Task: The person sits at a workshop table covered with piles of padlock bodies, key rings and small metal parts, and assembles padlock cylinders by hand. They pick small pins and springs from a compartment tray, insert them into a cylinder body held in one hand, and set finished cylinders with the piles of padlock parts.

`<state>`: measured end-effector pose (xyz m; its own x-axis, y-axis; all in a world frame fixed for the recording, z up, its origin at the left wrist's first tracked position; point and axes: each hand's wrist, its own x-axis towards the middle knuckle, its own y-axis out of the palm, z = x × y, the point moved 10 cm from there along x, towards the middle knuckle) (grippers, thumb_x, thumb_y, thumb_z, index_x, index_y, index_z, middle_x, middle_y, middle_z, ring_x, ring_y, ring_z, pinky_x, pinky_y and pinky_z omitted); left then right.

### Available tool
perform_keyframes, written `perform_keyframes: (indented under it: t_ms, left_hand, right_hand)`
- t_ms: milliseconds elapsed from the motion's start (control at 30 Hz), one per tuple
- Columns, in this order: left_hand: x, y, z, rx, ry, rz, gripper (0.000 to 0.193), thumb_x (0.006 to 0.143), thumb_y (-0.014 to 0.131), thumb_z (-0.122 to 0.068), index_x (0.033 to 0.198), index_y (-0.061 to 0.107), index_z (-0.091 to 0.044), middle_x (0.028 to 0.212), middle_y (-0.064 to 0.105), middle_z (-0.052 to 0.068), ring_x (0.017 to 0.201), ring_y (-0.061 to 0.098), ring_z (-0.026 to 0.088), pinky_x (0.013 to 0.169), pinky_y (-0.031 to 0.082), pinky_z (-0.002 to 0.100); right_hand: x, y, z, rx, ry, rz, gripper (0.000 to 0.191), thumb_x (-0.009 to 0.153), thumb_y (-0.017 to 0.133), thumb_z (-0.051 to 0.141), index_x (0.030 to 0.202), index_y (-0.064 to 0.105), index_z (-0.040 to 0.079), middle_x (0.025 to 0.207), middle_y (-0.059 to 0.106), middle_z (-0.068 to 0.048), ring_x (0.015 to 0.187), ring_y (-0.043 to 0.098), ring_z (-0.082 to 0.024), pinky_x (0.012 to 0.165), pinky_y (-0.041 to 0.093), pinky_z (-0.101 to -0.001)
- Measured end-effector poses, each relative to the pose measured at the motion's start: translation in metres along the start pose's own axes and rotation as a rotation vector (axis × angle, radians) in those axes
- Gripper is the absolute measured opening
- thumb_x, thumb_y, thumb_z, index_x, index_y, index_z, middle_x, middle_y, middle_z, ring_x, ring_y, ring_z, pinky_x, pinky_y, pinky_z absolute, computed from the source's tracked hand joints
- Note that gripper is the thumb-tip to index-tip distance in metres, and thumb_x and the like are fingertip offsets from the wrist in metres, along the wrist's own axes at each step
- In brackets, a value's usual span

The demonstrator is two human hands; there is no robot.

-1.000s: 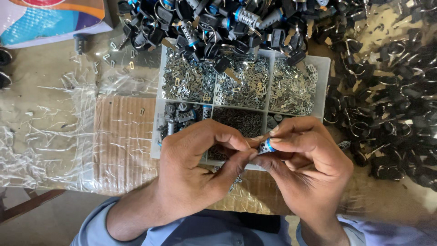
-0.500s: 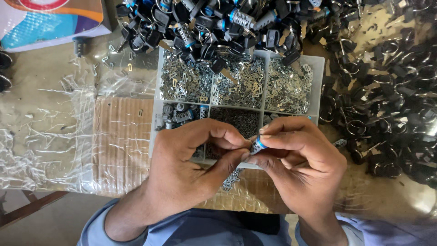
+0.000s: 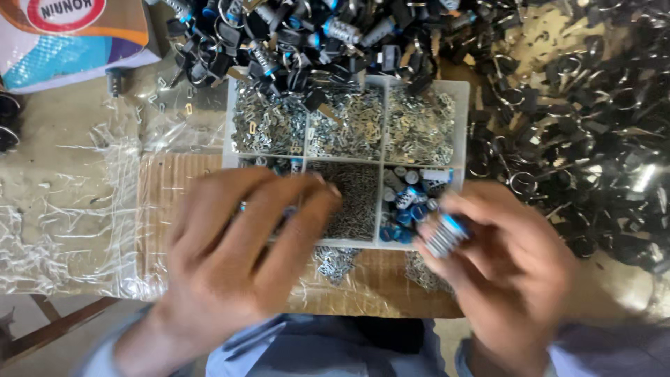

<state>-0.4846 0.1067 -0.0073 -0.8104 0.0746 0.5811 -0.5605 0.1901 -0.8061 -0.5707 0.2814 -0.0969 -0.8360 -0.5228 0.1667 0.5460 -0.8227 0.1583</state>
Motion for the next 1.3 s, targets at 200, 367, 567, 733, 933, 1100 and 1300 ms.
perform_keyframes:
  t_ms: [200, 367, 567, 733, 933, 1100, 1300]
  left_hand:
    - [0.033, 0.061, -0.078, -0.424, 0.350, 0.334, 0.015, 0.084, 0.077, -0.015, 0.084, 0.069, -0.002, 0.075, 0.066, 0.011, 0.081, 0.069, 0.026, 0.067, 0.061, 0.041]
    - [0.108, 0.215, -0.142, -0.163, 0.409, 0.275, 0.008, 0.081, 0.073, -0.019, 0.085, 0.075, -0.013, 0.093, 0.072, 0.012, 0.091, 0.071, 0.026, 0.063, 0.062, 0.035]
    - [0.143, 0.239, -0.164, -0.416, 0.408, 0.071, 0.004, 0.087, 0.073, -0.009, 0.087, 0.075, -0.013, 0.089, 0.073, 0.011, 0.082, 0.074, 0.028, 0.066, 0.061, 0.040]
    - [0.147, 0.179, -0.128, -0.587, 0.456, -0.054, 0.011, 0.087, 0.075, -0.002, 0.088, 0.066, -0.008, 0.086, 0.069, 0.009, 0.079, 0.072, 0.022, 0.066, 0.060, 0.035]
    - [0.107, 0.077, -0.052, -0.973, 0.193, -0.068, 0.023, 0.087, 0.076, 0.006, 0.089, 0.055, -0.003, 0.082, 0.064, 0.008, 0.075, 0.069, 0.015, 0.065, 0.059, 0.030]
    - [0.039, 0.071, -0.029, -0.969, 0.006, 0.218, 0.017, 0.092, 0.065, 0.012, 0.102, 0.061, -0.001, 0.096, 0.070, 0.010, 0.086, 0.076, 0.016, 0.078, 0.061, 0.027]
    - [0.043, 0.073, -0.090, -0.628, 0.262, 0.291, 0.027, 0.074, 0.075, -0.007, 0.099, 0.070, 0.002, 0.090, 0.073, 0.016, 0.088, 0.072, 0.029, 0.075, 0.062, 0.041]
  right_hand:
    - [-0.111, -0.064, -0.012, 0.096, 0.023, -0.156, 0.042, 0.083, 0.076, -0.012, 0.122, 0.068, -0.001, 0.118, 0.066, -0.021, 0.098, 0.075, -0.026, 0.080, 0.069, -0.0327]
    - [-0.171, -0.050, -0.069, 0.384, 0.138, -0.088, 0.056, 0.074, 0.084, -0.022, 0.124, 0.069, -0.005, 0.126, 0.060, -0.026, 0.101, 0.073, -0.035, 0.077, 0.066, -0.0406]
    - [-0.207, -0.058, -0.096, 0.377, 0.224, -0.111, 0.048, 0.072, 0.083, -0.024, 0.113, 0.066, -0.006, 0.122, 0.056, -0.026, 0.104, 0.071, -0.035, 0.075, 0.068, -0.0438]
    - [-0.195, -0.073, -0.087, 0.198, 0.370, -0.346, 0.039, 0.068, 0.080, -0.021, 0.102, 0.066, -0.006, 0.120, 0.059, -0.026, 0.100, 0.071, -0.033, 0.076, 0.068, -0.0444]
    - [-0.158, -0.056, -0.065, 0.225, 0.316, -0.271, 0.036, 0.074, 0.080, -0.019, 0.106, 0.067, -0.007, 0.121, 0.060, -0.023, 0.102, 0.071, -0.030, 0.080, 0.068, -0.0416]
    - [-0.154, -0.054, -0.080, 0.183, 0.343, -0.288, 0.038, 0.074, 0.079, -0.018, 0.107, 0.067, -0.006, 0.121, 0.060, -0.021, 0.102, 0.071, -0.027, 0.082, 0.067, -0.0386]
    - [-0.161, -0.068, -0.067, 0.110, 0.279, -0.358, 0.040, 0.072, 0.080, -0.018, 0.108, 0.067, -0.005, 0.123, 0.061, -0.021, 0.102, 0.071, -0.028, 0.079, 0.067, -0.0377]
